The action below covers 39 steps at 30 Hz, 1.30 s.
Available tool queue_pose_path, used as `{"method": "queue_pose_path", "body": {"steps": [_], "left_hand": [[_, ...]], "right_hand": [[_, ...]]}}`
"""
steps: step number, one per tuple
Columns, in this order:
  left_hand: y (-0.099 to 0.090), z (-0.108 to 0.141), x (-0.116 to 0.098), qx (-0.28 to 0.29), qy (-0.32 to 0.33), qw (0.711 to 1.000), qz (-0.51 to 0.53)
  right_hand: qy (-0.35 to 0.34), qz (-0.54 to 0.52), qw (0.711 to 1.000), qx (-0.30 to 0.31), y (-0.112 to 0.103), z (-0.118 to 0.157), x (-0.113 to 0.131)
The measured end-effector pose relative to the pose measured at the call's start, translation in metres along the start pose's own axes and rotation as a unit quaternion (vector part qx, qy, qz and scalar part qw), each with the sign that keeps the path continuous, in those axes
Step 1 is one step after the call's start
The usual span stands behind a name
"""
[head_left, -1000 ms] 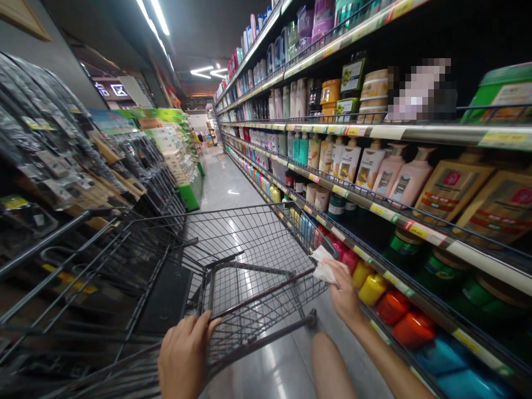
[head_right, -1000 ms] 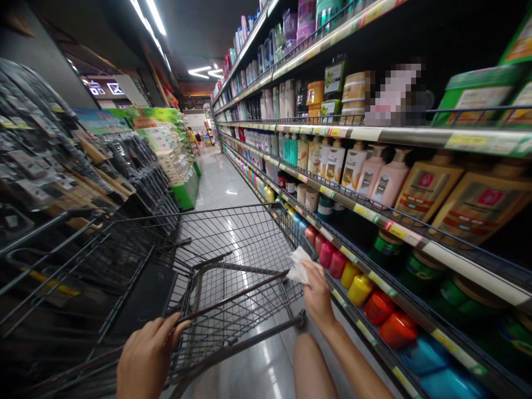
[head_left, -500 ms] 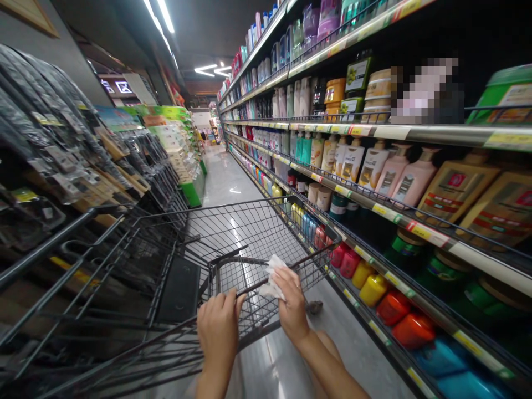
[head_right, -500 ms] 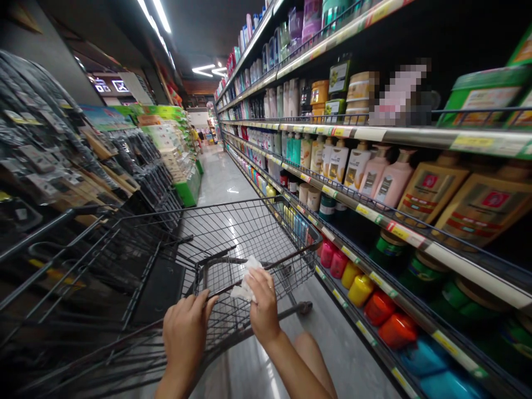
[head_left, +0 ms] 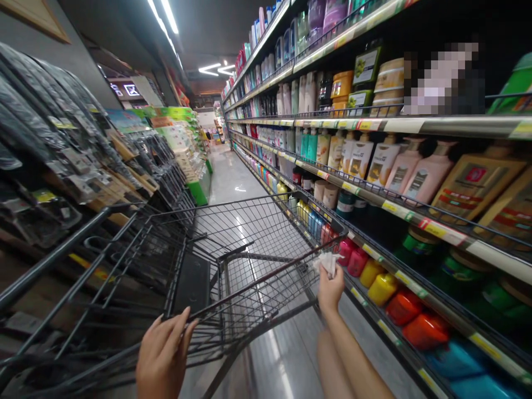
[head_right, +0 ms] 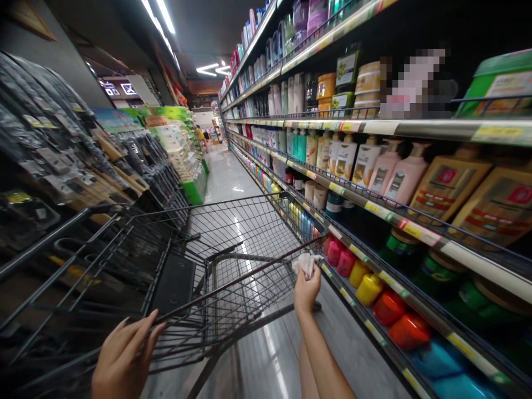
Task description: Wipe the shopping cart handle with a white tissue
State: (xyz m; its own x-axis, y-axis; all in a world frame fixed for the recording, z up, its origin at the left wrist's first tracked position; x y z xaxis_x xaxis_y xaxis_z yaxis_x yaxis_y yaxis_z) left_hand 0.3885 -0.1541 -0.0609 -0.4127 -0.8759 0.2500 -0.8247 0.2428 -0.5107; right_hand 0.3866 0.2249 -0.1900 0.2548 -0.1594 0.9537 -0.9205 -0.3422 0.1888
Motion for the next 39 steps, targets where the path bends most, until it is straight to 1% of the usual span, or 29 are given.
{"method": "queue_pose_path", "body": {"steps": [3, 6, 9, 12, 14, 17, 19, 22, 24, 26, 27, 28, 30, 32, 33, 36, 38, 39], "left_hand": [[0.0, -0.004, 0.003, -0.016, 0.018, 1.0, -0.009], [0.0, -0.009, 0.0, -0.014, 0.027, 0.999, -0.01], [0.001, -0.012, 0.0, -0.008, 0.024, 1.0, 0.004], [0.003, -0.014, 0.002, -0.008, 0.015, 1.0, 0.008], [0.005, -0.015, 0.003, -0.006, 0.01, 1.0, 0.009], [0.008, -0.017, 0.002, -0.001, 0.005, 1.0, 0.023], [0.009, -0.018, 0.002, 0.003, -0.004, 0.999, 0.033], [0.011, -0.018, 0.003, 0.006, -0.018, 0.999, 0.043], [0.012, -0.018, 0.002, 0.006, -0.023, 0.998, 0.052], [0.013, -0.018, 0.001, 0.007, -0.026, 0.998, 0.057], [0.013, -0.019, 0.001, 0.008, -0.03, 0.998, 0.058], [0.014, -0.019, 0.0, 0.01, -0.035, 0.998, 0.057], [0.015, -0.019, -0.001, 0.012, -0.045, 0.997, 0.058], [0.015, -0.019, -0.001, 0.011, -0.052, 0.997, 0.059], [0.016, -0.018, -0.002, 0.011, -0.053, 0.997, 0.06], [0.016, -0.018, -0.002, 0.011, -0.058, 0.997, 0.059], [0.016, -0.017, -0.001, 0.012, -0.06, 0.996, 0.058], [0.016, -0.018, -0.001, 0.013, -0.06, 0.996, 0.058]], "right_hand": [[0.011, -0.039, 0.999, 0.021, 0.021, 0.024, 0.013], [0.009, -0.056, 0.997, 0.045, 0.037, 0.056, 0.023], [0.01, -0.062, 0.995, 0.071, 0.047, 0.082, 0.029], [0.005, -0.059, 0.995, 0.085, 0.053, 0.101, 0.035], [0.003, -0.061, 0.992, 0.109, 0.058, 0.116, 0.04], [-0.004, -0.074, 0.98, 0.185, 0.071, 0.145, 0.049], [-0.022, -0.085, 0.965, 0.247, 0.08, 0.169, 0.057], [-0.082, -0.098, 0.928, 0.35, 0.092, 0.198, 0.069], [-0.135, -0.096, 0.899, 0.406, 0.097, 0.206, 0.076], [-0.173, -0.094, 0.881, 0.431, 0.098, 0.203, 0.078], [-0.181, -0.095, 0.879, 0.432, 0.097, 0.196, 0.077], [-0.181, -0.098, 0.881, 0.425, 0.096, 0.187, 0.075], [-0.161, -0.099, 0.899, 0.396, 0.092, 0.163, 0.068], [-0.127, -0.09, 0.928, 0.34, 0.085, 0.135, 0.057], [-0.106, -0.082, 0.944, 0.302, 0.08, 0.119, 0.05], [-0.031, -0.043, 0.985, 0.165, 0.062, 0.072, 0.027], [0.015, -0.019, 0.996, 0.091, 0.05, 0.045, 0.012], [0.03, -0.016, 0.997, 0.063, 0.045, 0.033, 0.007]]}}
Point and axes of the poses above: each hand's wrist, its own z-axis away from the middle knuckle, its own y-axis out of the palm, x = y × z, the point moved 6 cm from there along -z, towards the middle knuckle, and after that the axes turned 8 degrees about -z, right-handed, at the moved point
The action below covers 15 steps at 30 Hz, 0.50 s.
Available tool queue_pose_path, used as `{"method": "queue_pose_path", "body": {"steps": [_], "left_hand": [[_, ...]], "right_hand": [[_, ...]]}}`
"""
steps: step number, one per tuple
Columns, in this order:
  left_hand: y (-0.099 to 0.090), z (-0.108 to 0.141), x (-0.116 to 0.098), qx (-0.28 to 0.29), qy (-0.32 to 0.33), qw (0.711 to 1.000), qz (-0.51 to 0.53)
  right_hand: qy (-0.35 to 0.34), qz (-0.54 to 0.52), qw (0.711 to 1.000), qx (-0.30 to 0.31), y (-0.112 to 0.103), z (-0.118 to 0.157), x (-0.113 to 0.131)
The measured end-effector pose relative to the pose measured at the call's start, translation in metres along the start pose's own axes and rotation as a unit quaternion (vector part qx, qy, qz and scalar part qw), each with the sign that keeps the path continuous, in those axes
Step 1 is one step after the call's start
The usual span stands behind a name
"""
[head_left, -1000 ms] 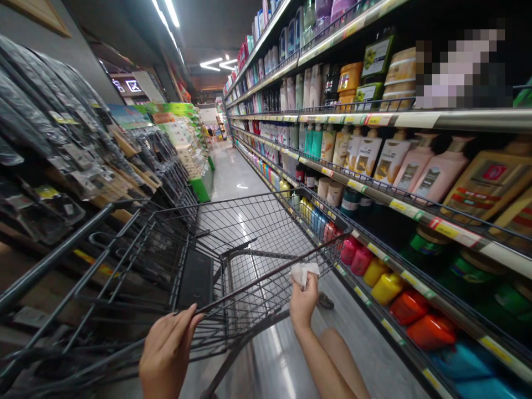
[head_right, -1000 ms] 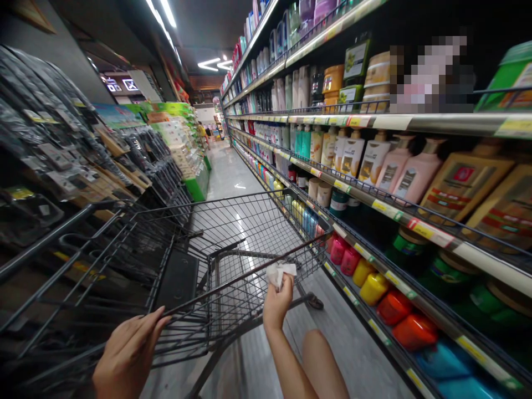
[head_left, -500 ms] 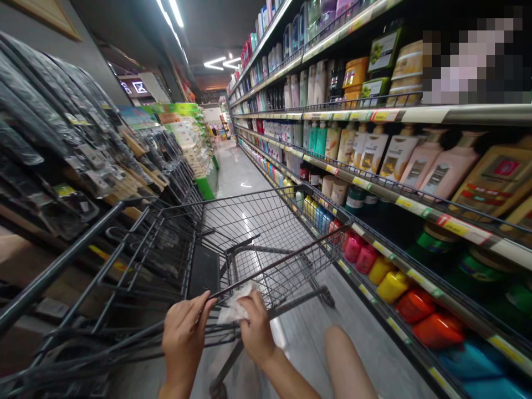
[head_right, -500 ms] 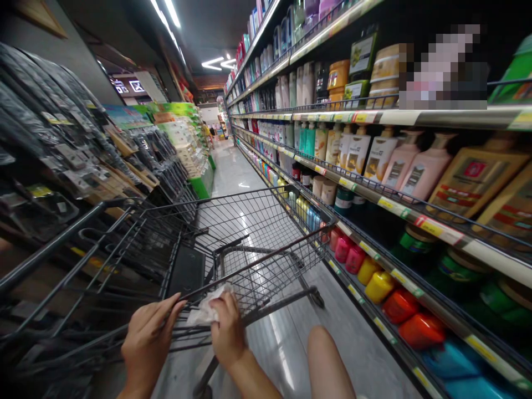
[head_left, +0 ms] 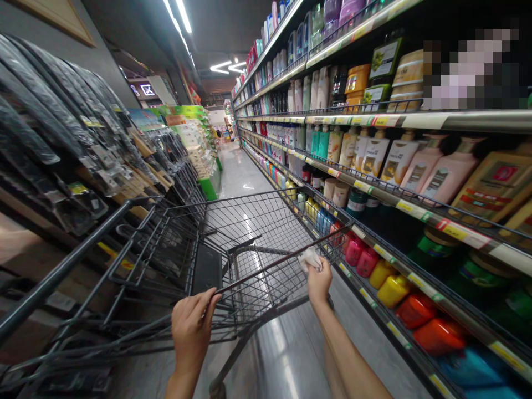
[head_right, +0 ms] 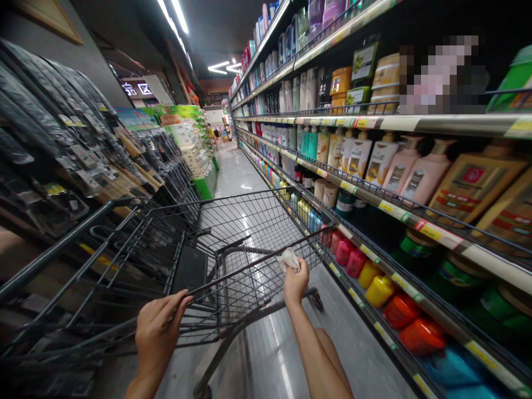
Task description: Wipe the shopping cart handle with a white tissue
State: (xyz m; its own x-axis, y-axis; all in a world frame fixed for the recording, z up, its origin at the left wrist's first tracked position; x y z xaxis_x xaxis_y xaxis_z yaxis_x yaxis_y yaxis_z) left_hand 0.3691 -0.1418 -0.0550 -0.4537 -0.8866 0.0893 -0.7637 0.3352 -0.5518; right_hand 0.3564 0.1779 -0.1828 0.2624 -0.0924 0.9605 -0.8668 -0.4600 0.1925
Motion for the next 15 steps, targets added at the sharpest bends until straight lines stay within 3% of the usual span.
{"method": "queue_pose_path", "body": {"steps": [5, 15], "left_hand": [[0.0, -0.001, -0.001, -0.005, 0.004, 1.0, 0.001], [-0.001, -0.004, -0.006, -0.001, 0.009, 1.0, -0.016]], "right_hand": [[0.053, -0.035, 0.997, -0.035, -0.008, -0.028, -0.018], [0.033, -0.074, 0.996, 0.027, 0.008, 0.021, 0.006]]}}
Point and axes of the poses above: each hand's wrist, its own z-axis away from the middle knuckle, its own y-axis out of the palm, x = y × z, the point moved 6 cm from there along -z, towards the middle knuckle, and after that the axes turned 8 degrees about -z, right-handed, at the moved point
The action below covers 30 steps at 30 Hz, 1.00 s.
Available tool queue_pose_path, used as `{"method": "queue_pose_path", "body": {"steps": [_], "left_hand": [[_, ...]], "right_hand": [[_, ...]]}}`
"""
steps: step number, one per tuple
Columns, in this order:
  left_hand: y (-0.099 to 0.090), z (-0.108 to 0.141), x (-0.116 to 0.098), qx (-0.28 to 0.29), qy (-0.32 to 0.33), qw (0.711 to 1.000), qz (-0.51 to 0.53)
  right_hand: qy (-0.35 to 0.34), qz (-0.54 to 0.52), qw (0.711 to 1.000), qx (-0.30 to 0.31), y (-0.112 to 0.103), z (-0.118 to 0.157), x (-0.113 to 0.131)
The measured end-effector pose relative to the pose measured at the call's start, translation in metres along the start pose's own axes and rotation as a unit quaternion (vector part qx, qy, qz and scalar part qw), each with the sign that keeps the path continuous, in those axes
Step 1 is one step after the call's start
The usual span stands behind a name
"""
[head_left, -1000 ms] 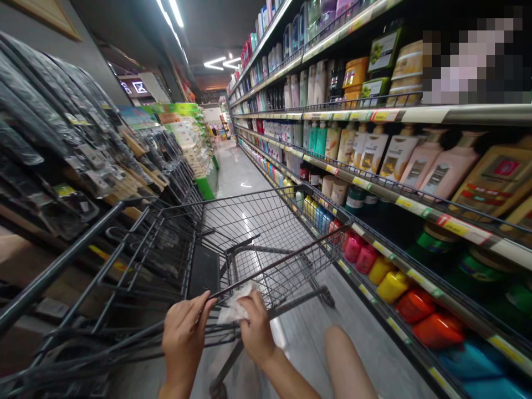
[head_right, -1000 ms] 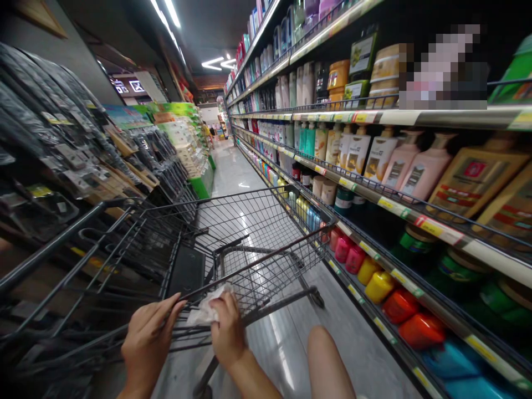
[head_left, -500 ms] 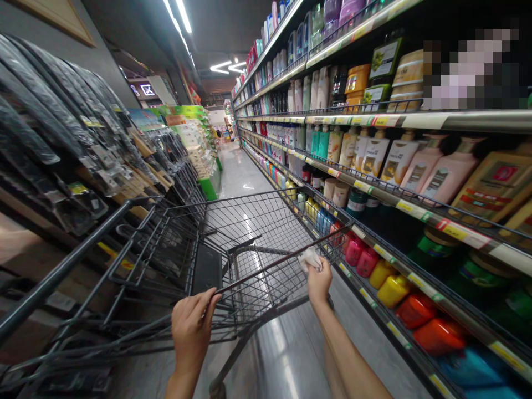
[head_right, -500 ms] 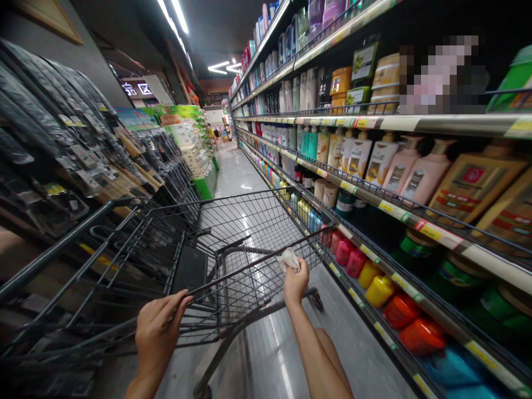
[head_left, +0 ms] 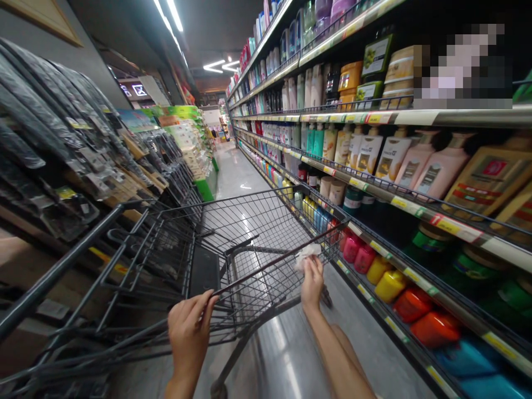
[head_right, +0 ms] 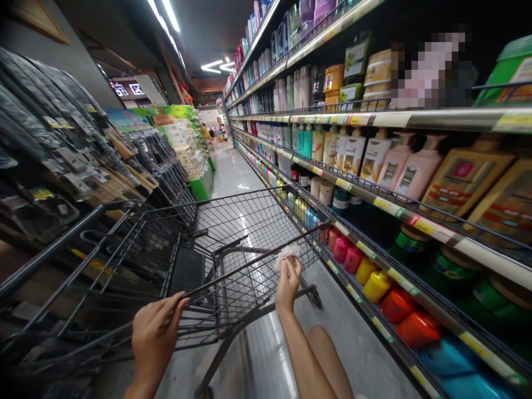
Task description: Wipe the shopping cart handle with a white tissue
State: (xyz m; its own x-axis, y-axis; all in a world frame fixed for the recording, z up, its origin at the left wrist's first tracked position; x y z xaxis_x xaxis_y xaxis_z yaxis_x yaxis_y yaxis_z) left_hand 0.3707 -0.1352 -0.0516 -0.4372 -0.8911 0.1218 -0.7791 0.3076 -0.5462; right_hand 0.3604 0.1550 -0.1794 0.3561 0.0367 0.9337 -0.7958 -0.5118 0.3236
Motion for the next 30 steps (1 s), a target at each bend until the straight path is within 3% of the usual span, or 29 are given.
{"method": "queue_pose_path", "body": {"steps": [8, 14, 20, 24, 27, 30], "left_hand": [[0.003, 0.0, -0.002, 0.004, -0.018, 1.0, 0.008], [0.005, 0.0, -0.001, 0.018, -0.041, 0.999, 0.022], [0.008, -0.001, -0.006, 0.017, -0.056, 0.998, 0.029], [0.009, -0.001, -0.011, 0.019, -0.059, 0.998, 0.029], [0.009, -0.001, -0.013, 0.019, -0.06, 0.998, 0.024], [0.008, -0.001, -0.014, 0.016, -0.061, 0.998, 0.019]], "right_hand": [[-0.054, 0.066, 0.995, -0.049, 0.027, 0.024, 0.025], [-0.035, 0.067, 0.995, -0.058, 0.028, 0.032, 0.014], [-0.011, 0.069, 0.997, -0.032, 0.024, 0.018, 0.007], [-0.032, 0.057, 0.998, 0.013, 0.027, 0.015, 0.021], [-0.075, 0.056, 0.994, 0.05, 0.035, 0.027, 0.035], [-0.107, 0.07, 0.986, 0.107, 0.05, 0.059, 0.046]]}}
Point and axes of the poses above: each hand's wrist, its own z-axis away from the middle knuckle, its own y-axis out of the palm, x = y × z, the point moved 6 cm from there along -z, towards the middle knuckle, and after that the axes turned 8 degrees about -z, right-handed, at the moved point
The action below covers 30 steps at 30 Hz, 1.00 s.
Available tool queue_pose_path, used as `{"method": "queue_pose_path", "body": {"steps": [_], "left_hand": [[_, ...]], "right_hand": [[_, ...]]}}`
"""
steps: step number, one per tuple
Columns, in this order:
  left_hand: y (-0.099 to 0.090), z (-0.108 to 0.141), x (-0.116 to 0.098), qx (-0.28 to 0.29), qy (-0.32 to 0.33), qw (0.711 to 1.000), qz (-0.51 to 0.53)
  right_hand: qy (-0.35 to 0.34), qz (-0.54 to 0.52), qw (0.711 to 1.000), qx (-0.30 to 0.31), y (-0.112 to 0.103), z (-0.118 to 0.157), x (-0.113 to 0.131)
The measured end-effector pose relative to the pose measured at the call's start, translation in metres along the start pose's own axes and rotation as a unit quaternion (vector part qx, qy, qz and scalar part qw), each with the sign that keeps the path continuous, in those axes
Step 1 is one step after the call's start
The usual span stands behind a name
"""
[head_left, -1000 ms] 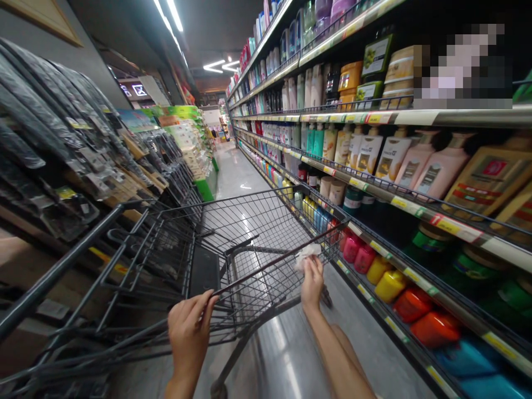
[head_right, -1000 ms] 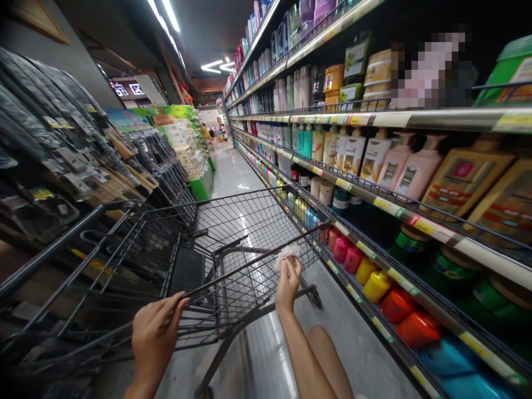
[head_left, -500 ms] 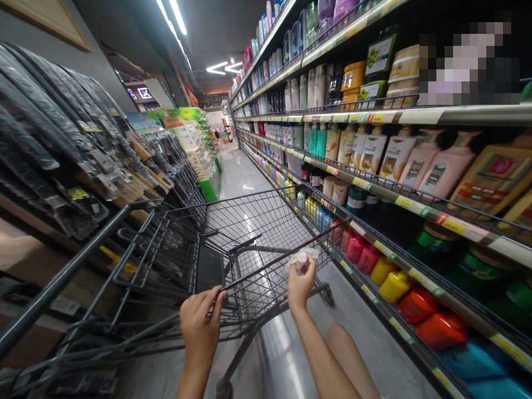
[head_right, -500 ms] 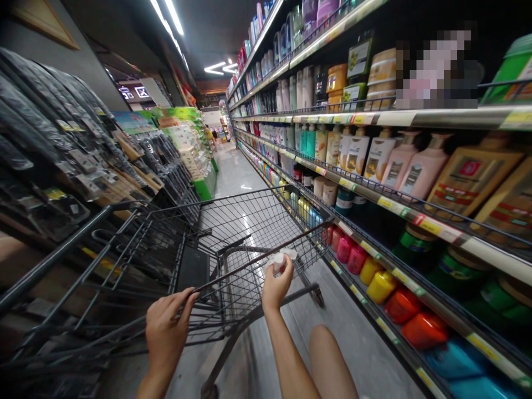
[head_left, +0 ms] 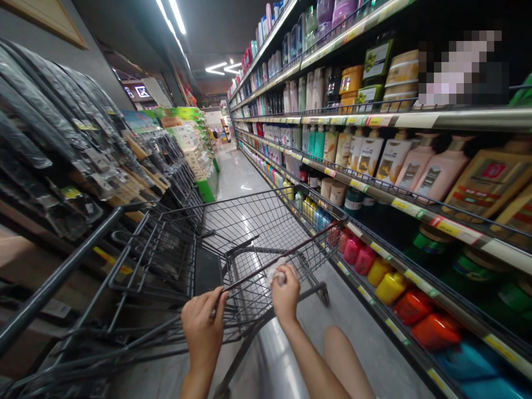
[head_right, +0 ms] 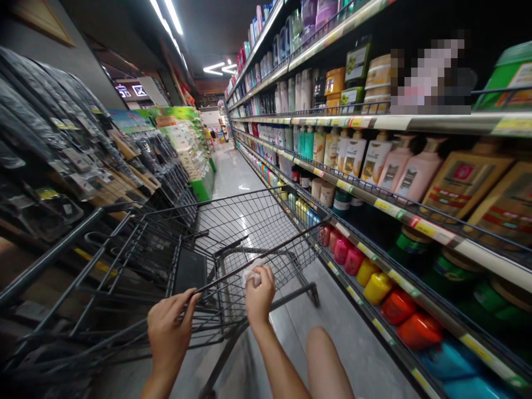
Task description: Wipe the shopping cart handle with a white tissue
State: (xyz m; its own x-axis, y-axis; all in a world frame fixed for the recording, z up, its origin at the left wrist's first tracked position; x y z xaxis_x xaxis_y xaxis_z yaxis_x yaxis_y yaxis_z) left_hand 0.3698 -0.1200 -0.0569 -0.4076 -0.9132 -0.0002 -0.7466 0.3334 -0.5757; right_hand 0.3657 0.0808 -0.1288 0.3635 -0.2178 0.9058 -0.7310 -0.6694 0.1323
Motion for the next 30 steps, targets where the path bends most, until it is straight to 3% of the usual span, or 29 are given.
{"method": "queue_pose_path", "body": {"steps": [6, 8, 15, 18, 20, 22, 25, 30], "left_hand": [[0.001, 0.0, 0.0, 0.001, 0.013, 1.0, -0.009], [0.001, 0.0, 0.0, -0.001, 0.018, 1.0, -0.012], [-0.001, -0.001, -0.004, -0.004, 0.025, 0.999, -0.032], [0.0, 0.0, -0.005, -0.004, 0.022, 0.999, -0.032], [0.0, 0.0, -0.004, -0.003, 0.016, 0.999, -0.027], [0.0, 0.001, -0.004, -0.002, 0.009, 1.0, -0.02], [0.0, 0.002, -0.003, 0.0, 0.002, 1.0, -0.01], [0.001, 0.004, -0.003, 0.01, -0.019, 1.0, -0.002]], "right_hand": [[-0.087, 0.041, 0.976, 0.195, 0.051, 0.06, 0.035], [-0.101, 0.053, 0.969, 0.221, 0.056, 0.066, 0.037], [-0.036, 0.009, 0.991, 0.126, 0.022, 0.024, 0.001], [0.042, -0.014, 0.999, 0.016, -0.001, -0.002, -0.024], [0.114, -0.046, 0.989, -0.077, -0.017, -0.016, -0.042], [0.169, -0.079, 0.975, -0.123, -0.025, -0.026, -0.056], [0.2, -0.074, 0.969, -0.122, -0.028, -0.031, -0.066], [0.229, -0.069, 0.963, -0.124, -0.024, -0.015, -0.071]]}}
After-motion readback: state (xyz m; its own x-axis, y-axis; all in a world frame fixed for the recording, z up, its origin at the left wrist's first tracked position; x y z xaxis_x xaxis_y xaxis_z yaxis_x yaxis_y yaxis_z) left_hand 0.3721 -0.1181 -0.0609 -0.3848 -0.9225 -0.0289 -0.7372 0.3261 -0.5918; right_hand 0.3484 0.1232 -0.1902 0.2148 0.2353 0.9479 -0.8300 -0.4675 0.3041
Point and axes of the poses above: each hand's wrist, its own z-axis away from the middle knuckle, its own y-axis out of the palm, x = y × z, the point moved 6 cm from there along -z, towards the middle knuckle, and after that the axes turned 8 degrees about -z, right-handed, at the moved point
